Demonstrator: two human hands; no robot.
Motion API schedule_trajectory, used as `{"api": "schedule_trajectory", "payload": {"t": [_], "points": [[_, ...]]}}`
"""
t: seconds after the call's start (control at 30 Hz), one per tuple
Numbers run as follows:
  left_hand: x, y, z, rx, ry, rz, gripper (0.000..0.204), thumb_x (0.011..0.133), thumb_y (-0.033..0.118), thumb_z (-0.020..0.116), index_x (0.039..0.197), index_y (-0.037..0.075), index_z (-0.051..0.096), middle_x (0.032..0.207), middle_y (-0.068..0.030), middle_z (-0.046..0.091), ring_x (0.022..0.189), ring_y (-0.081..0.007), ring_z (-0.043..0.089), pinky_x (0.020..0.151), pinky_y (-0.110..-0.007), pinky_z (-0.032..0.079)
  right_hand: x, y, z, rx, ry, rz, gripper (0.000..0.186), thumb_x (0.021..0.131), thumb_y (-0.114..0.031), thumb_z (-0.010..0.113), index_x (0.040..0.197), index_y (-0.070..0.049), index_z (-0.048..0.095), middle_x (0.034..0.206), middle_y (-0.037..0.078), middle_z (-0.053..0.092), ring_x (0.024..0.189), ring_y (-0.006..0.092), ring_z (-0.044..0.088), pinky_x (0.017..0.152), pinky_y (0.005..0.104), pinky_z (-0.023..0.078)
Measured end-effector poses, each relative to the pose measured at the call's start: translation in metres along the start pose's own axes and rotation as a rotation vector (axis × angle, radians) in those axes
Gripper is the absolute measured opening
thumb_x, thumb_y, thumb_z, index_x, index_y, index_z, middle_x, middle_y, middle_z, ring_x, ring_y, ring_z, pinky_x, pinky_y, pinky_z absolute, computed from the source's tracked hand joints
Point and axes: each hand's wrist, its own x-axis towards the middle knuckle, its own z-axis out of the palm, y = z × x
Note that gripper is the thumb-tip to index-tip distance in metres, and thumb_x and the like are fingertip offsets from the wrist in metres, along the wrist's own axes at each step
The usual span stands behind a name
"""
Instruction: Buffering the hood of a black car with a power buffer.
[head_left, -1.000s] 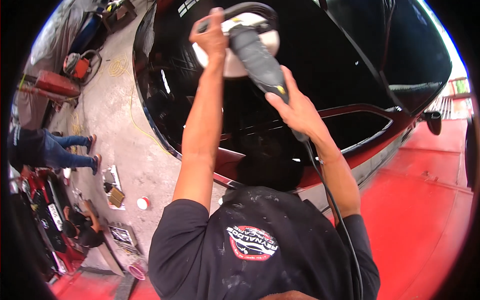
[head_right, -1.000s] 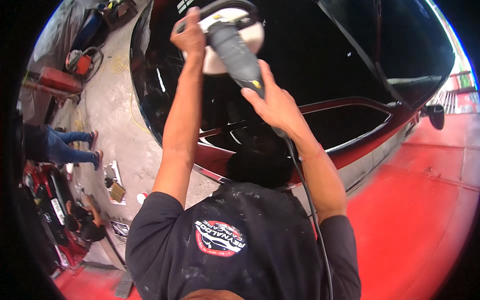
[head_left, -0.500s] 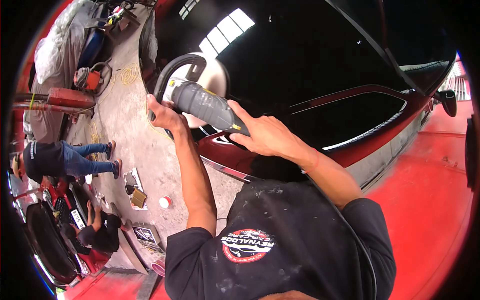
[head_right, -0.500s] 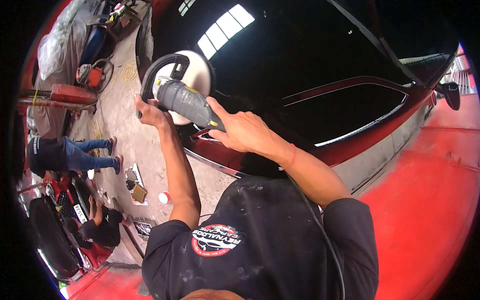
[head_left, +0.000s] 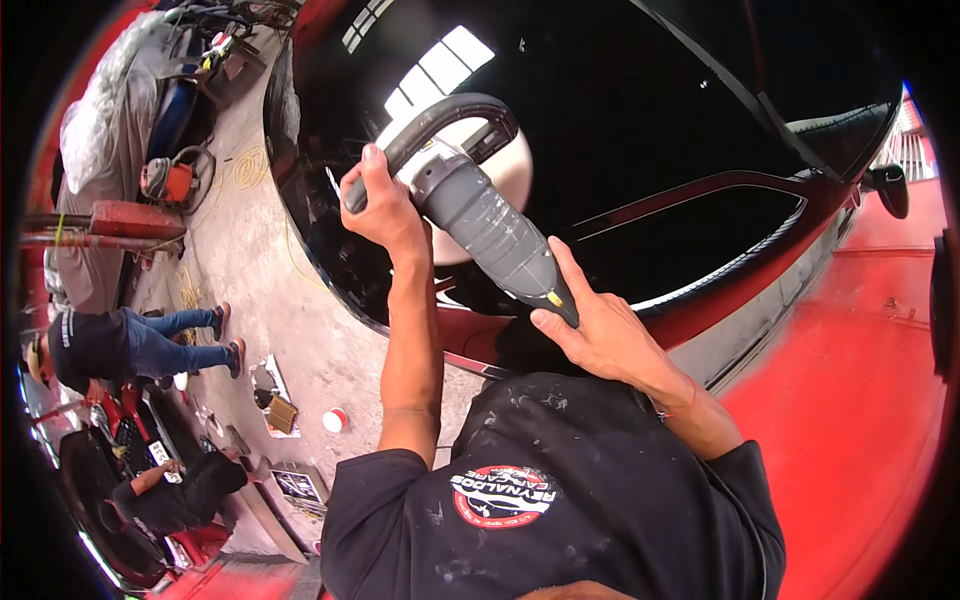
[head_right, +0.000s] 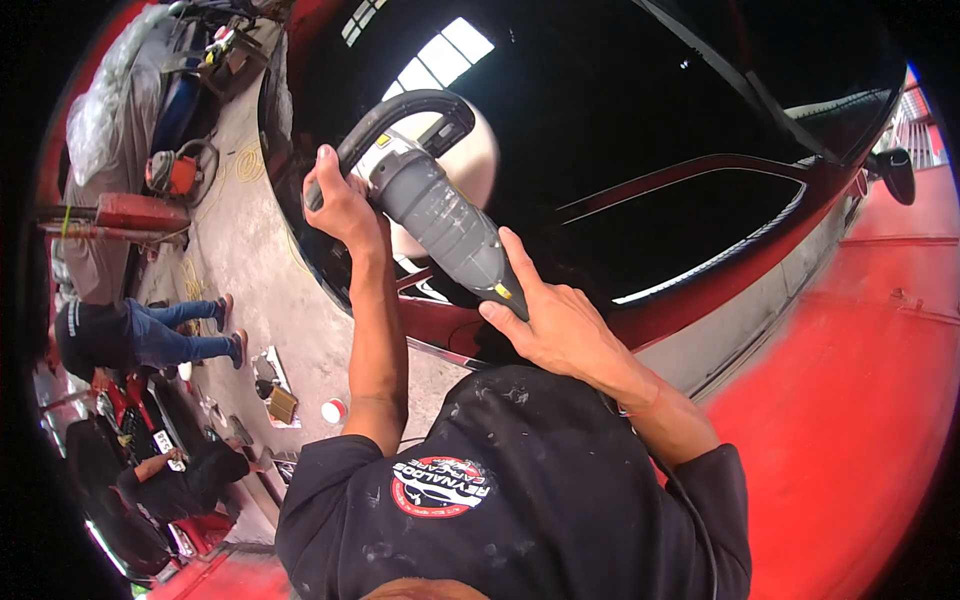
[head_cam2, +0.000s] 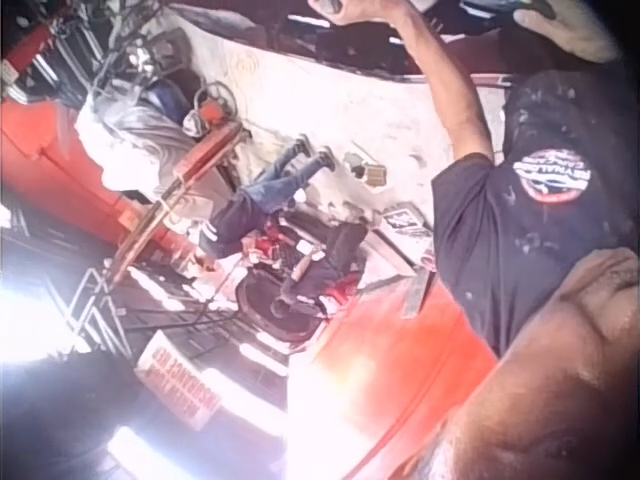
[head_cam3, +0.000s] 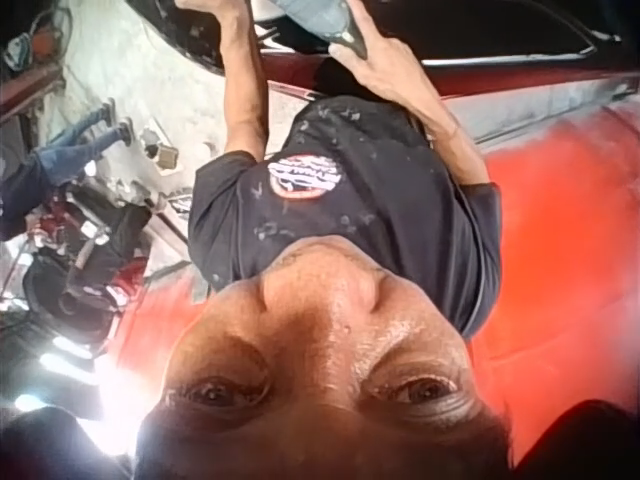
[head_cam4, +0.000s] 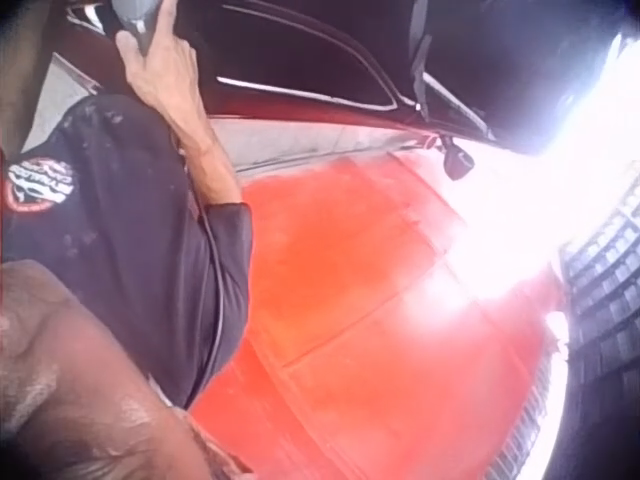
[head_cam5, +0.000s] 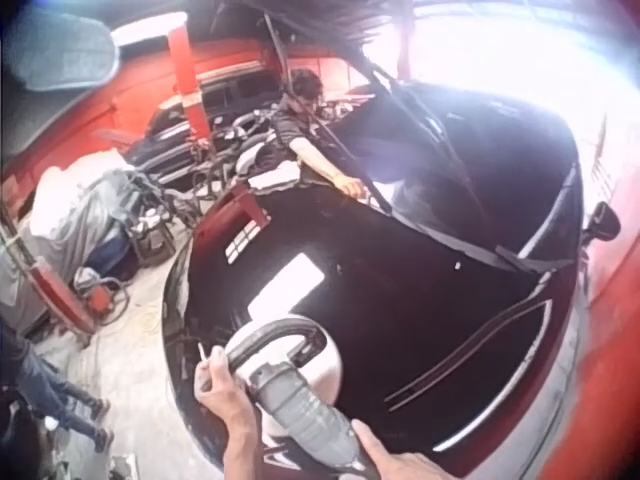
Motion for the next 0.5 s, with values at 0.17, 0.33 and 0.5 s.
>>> {"api": "schedule_trajectory", "payload": {"t": [0.17,0.33,0.5], "points": [[0.015,-0.002,0.024,0.034,-0.019,-0.023,0.028,0.088,0.025,0.076,0.084,0.002,0.062,0.068,0.0032,0.054,0.052,-0.0038,0.042,0.047,-0.021,0.03,0.022,0.001,-0.019,0.103,0.008,0.013,0.072,0.103,-0.041,0.045,0.159,-0.011,0.012,0.082,0.03,0.068,0.08,0.05,0.066,0.081,0.0546,0.049],[0.035,-0.014,-0.012,0.033,0.121,0.028,0.027,0.094,0.027,0.068,0.076,0.011,0.058,0.064,0.0055,0.051,0.05,-0.0039,0.04,0.046,-0.022,0.027,0.047,0.008,-0.01,-0.026,-0.011,-0.114,0.068,0.104,-0.044,0.041,0.157,-0.009,0.02,0.073,0.028,0.066,0.074,0.0484,0.066,0.077,0.0554,0.05],[0.05,-0.003,-0.06,0.075,0.156,0.124,0.034,0.095,0.023,0.061,0.066,0.018,0.044,0.054,0.0093,0.036,0.044,-0.0037,0.03,0.045,-0.024,0.024,0.066,0.003,0.015,-0.025,-0.077,-0.194,0.067,0.102,-0.04,0.042,0.156,-0.004,0.024,0.067,0.027,0.064,0.066,0.0474,0.064,0.071,0.0546,0.051]]}}
